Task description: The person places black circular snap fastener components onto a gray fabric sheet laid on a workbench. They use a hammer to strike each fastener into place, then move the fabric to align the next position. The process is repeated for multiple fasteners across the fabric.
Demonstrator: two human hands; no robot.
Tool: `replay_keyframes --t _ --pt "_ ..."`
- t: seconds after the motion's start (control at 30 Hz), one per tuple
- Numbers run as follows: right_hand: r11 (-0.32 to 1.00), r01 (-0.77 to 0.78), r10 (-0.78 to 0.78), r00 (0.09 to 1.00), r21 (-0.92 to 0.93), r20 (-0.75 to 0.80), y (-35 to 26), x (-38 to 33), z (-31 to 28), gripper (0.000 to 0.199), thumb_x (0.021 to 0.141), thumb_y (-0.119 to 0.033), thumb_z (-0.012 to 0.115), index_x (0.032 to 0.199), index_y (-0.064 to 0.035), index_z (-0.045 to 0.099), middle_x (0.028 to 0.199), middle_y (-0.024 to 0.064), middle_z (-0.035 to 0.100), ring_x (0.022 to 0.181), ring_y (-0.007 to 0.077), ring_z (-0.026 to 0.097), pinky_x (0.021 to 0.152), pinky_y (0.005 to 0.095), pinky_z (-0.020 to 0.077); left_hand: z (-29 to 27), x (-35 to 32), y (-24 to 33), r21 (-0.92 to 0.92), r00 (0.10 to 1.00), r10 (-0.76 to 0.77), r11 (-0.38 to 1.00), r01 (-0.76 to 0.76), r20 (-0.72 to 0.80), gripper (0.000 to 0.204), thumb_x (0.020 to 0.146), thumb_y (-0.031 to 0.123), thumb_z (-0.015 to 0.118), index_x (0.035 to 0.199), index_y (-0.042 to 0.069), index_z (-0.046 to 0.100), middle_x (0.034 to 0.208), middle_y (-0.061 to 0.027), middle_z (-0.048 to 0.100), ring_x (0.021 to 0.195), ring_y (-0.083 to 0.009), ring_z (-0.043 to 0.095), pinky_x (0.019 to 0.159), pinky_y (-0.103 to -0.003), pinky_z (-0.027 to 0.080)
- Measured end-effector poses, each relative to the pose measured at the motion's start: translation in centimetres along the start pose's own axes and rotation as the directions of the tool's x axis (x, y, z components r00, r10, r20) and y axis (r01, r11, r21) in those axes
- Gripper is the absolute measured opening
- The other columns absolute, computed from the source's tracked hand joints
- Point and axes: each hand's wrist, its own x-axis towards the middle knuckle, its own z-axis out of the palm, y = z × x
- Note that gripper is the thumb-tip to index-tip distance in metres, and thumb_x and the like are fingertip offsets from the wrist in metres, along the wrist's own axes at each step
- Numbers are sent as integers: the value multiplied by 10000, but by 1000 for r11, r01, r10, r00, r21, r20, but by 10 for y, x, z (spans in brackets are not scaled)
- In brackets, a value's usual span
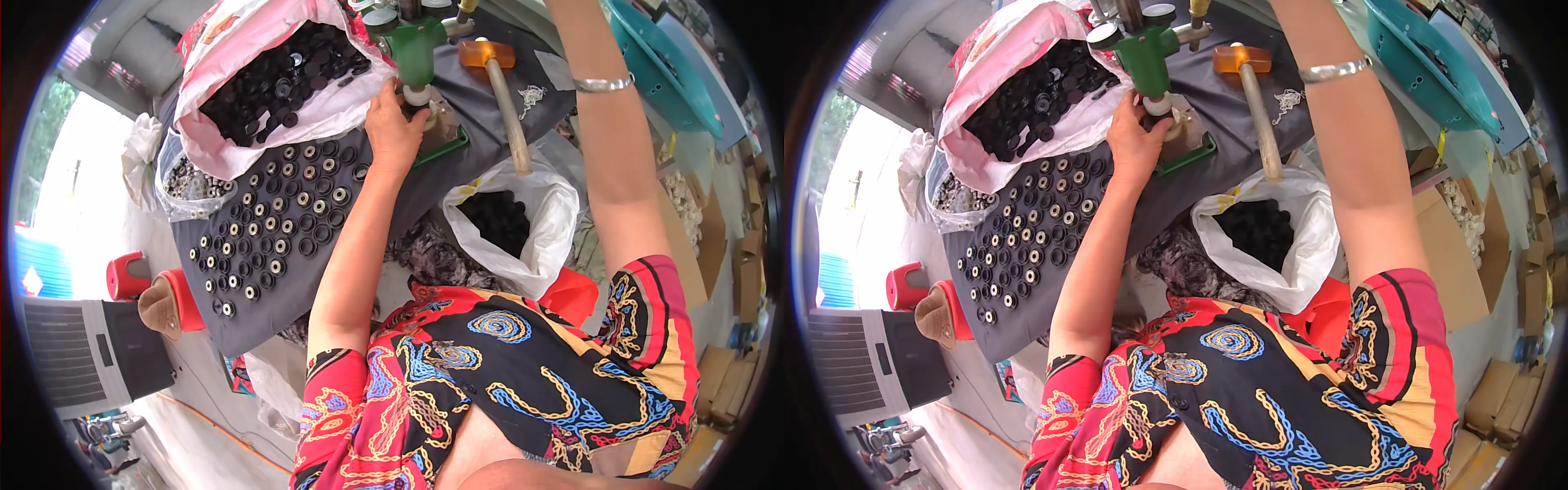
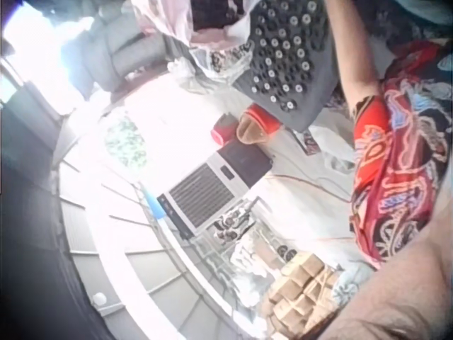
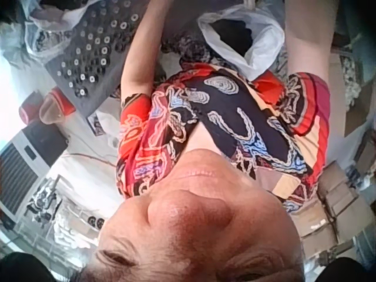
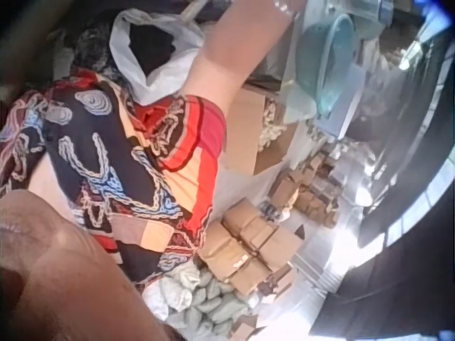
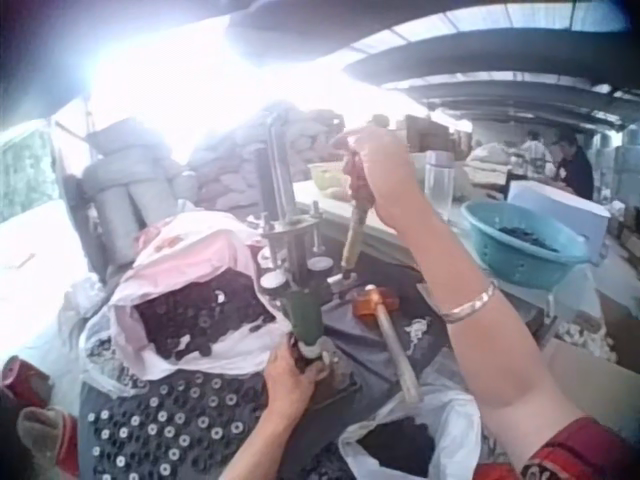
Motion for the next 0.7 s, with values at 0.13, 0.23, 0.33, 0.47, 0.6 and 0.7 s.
replay_keyframes --t 0.13,0.23,0.33,0.47,0.6,0.7 --pt "994 105 -104 994 34 -13 -10 -33 -11 196 891 -117 494 957 -10 645 595 23 502 442 123 466 402 252 394 -1 2 -1 -15 999 24 1000 -24 23 740 659 133 816 1301 24 464 1030 -160 659 972 -350 605 852 -428 482" --pt "990 133 -134 991 55 19 -17 -66 -31 206 897 -108 482 960 11 638 601 29 511 441 115 479 397 241 388 0 -1 5 -97 997 55 994 -50 45 734 670 115 801 1310 17 457 1027 -159 660 974 -345 615 851 -430 487" --pt "920 391 -389 916 -2 100 10 -109 -45 172 902 -47 498 985 28 629 635 56 523 508 141 519 495 298 455 -22 -20 -8 -38 997 65 997 -67 -44 699 699 74 782 1333 31 492 1109 -166 673 1009 -275 656 884 -371 505" --pt "865 501 -497 855 8 147 56 -209 -78 152 940 32 468 1024 45 595 689 94 556 648 193 571 773 412 538 -51 -45 7 -36 997 64 997 -66 -42 582 714 40 748 1264 26 558 1088 -146 679 1009 -277 647 874 -378 507" --pt "875 471 -461 881 -117 105 62 -227 -79 176 938 61 430 1030 75 579 727 88 540 696 194 554 880 454 516 -87 -74 16 18 992 100 995 -99 -74 436 712 8 728 1137 31 632 1017 -134 685 933 -296 646 829 -371 508" --pt "871 435 -419 900 -229 118 51 -219 -80 178 927 72 448 1046 95 578 707 85 512 686 189 541 867 451 525 -135 -98 20 69 978 147 988 -139 -144 335 715 -13 723 1045 27 678 980 -132 695 898 -284 649 804 -358 511"
